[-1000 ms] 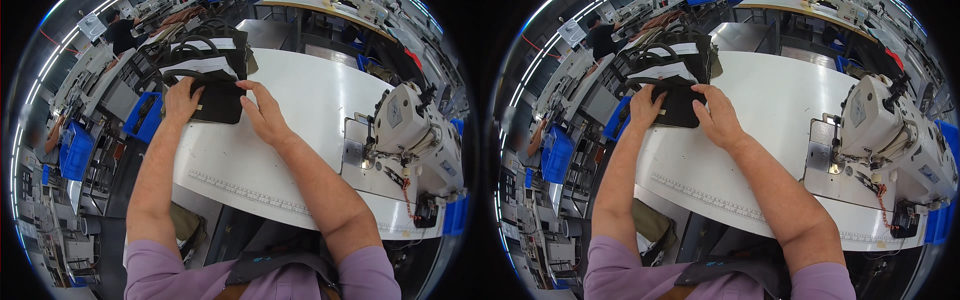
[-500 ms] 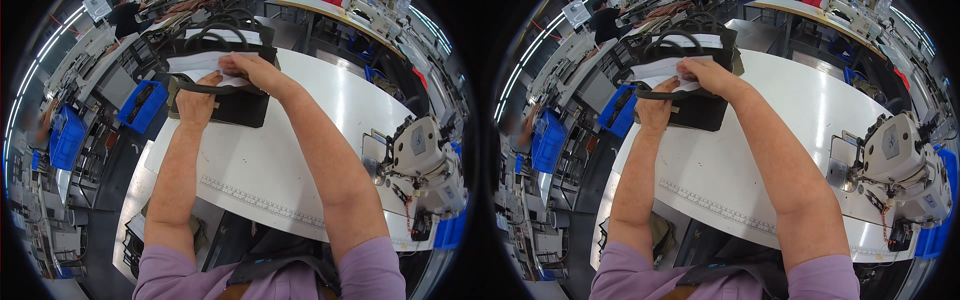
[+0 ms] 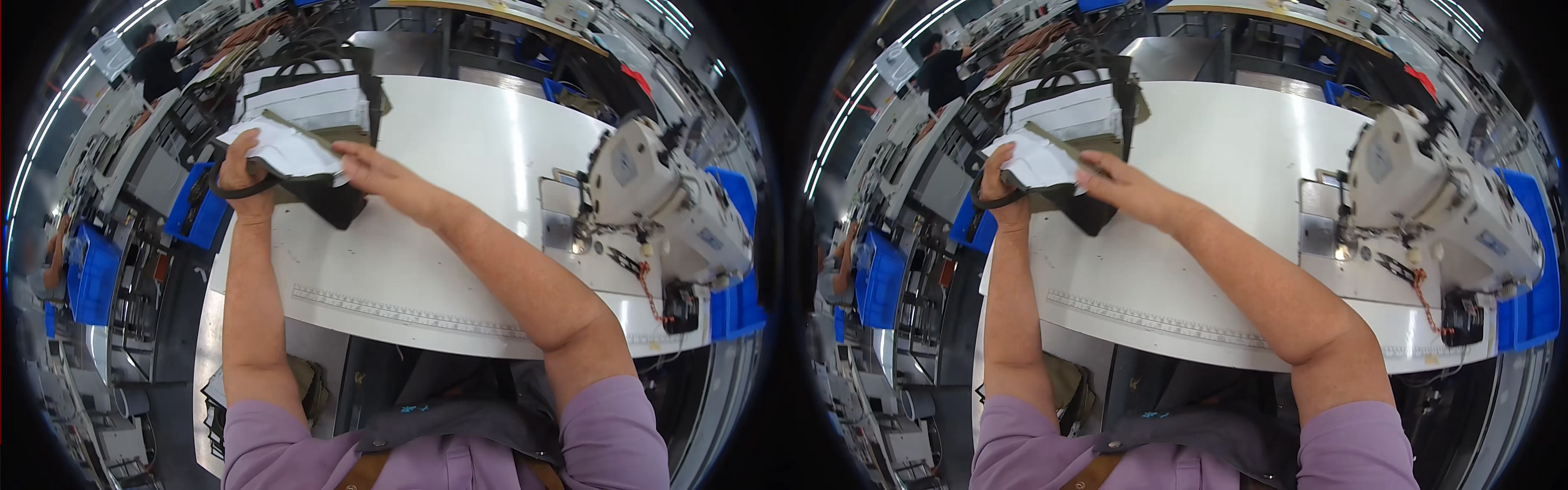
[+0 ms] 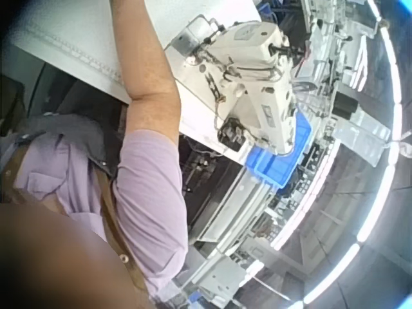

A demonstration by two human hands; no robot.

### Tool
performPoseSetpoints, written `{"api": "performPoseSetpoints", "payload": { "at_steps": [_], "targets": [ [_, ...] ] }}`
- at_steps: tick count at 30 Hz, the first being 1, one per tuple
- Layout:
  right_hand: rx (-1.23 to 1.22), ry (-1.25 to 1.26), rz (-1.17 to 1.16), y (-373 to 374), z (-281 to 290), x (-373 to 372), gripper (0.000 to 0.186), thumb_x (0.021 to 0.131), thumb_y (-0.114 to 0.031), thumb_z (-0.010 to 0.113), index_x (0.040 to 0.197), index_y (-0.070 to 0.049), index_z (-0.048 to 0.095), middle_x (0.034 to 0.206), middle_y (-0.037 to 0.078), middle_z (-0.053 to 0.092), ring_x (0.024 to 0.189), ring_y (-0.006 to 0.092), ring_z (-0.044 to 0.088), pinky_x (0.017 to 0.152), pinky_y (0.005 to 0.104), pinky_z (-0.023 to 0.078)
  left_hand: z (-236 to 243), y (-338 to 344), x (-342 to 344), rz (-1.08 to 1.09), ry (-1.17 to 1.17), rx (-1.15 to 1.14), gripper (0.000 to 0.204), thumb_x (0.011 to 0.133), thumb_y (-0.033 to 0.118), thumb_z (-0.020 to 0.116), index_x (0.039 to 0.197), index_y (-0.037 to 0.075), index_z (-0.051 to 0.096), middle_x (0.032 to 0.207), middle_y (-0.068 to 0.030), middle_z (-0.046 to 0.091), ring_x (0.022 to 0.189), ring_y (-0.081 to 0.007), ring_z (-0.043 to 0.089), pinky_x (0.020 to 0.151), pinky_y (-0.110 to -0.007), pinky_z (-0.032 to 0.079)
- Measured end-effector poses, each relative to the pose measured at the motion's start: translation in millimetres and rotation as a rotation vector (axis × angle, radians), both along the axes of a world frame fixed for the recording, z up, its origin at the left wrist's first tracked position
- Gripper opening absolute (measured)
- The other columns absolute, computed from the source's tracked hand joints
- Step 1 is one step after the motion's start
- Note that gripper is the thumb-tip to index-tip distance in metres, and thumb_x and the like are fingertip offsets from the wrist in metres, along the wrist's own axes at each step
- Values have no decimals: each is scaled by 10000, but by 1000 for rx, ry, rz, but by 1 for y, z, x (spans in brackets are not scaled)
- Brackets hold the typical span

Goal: Sewing fabric components together to assemble a canvas bag using an industrial sewing machine.

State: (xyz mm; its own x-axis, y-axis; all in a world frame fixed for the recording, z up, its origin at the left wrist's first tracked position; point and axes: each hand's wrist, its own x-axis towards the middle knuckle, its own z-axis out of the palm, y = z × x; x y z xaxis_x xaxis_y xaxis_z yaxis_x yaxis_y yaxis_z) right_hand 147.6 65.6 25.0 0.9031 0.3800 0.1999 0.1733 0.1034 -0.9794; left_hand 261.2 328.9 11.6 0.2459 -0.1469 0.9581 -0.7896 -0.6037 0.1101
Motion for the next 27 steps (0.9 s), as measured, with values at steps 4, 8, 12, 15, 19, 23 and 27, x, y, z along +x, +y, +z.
{"api": "performPoseSetpoints", "payload": {
  "at_steps": [4, 8, 12, 15, 19, 23, 27],
  "targets": [
    [-91, 49, 18, 3, -6, -61, 1038, 887, -505, 777, 1591, 43, 246, 1349, 262, 599, 1190, 296, 640, 1021, 354, 490, 1, -10, -6, -54, -139, 20, 319, 856, 64, 767, 1119, 60, 587, 1073, -111, 674, 986, -263, 671, 910, -352, 528],
    [-37, 123, 118, -7, -10, -127, 955, 936, -480, 732, 1569, 75, 280, 1373, 263, 586, 1262, 289, 603, 1066, 363, 461, 29, -44, -66, -8, -277, 186, 319, 987, 373, 671, 1078, 77, 595, 986, -113, 689, 816, -274, 661, 748, -376, 514],
    [-107, 150, 192, -44, -3, -194, 795, 961, -500, 694, 1464, 74, 472, 1315, 204, 640, 1236, 250, 604, 1072, 355, 448, 68, -98, -150, 172, -294, 472, 315, 953, 277, 727, 724, 99, 604, 660, -57, 577, 637, -270, 580, 660, -395, 426],
    [-8, 140, 296, -79, 6, -235, 598, 993, -482, 663, 1244, 61, 633, 1162, 131, 714, 1088, 177, 656, 962, 324, 497, 86, -140, -187, -20, -67, 594, 350, 882, 207, 780, 646, 88, 550, 614, -85, 507, 612, -298, 524, 637, -414, 383],
    [-191, 240, 265, -145, 13, -263, 390, 1015, -333, 672, 1154, 31, 695, 1006, 74, 744, 970, 124, 676, 883, 282, 512, 79, -191, -190, -129, 74, 661, 303, 905, 206, 747, 719, 44, 570, 683, -135, 547, 665, -334, 543, 654, -442, 405],
    [-199, 199, 0, -202, 5, -285, 302, 1028, -256, 662, 1118, 27, 718, 967, 70, 749, 934, 110, 684, 828, 261, 528, 57, -226, -189, -342, 468, 550, 166, 909, 156, 716, 898, 10, 636, 845, -145, 625, 787, -348, 621, 739, -444, 492],
    [-417, 71, -348, -253, 3, -294, 280, 996, -227, 700, 1118, 24, 719, 955, 63, 750, 907, 128, 688, 814, 284, 534, 31, -254, -213, -339, 649, 602, 223, 881, 170, 749, 1019, 11, 674, 1084, -140, 659, 924, -339, 672, 841, -414, 537]
  ]
}}
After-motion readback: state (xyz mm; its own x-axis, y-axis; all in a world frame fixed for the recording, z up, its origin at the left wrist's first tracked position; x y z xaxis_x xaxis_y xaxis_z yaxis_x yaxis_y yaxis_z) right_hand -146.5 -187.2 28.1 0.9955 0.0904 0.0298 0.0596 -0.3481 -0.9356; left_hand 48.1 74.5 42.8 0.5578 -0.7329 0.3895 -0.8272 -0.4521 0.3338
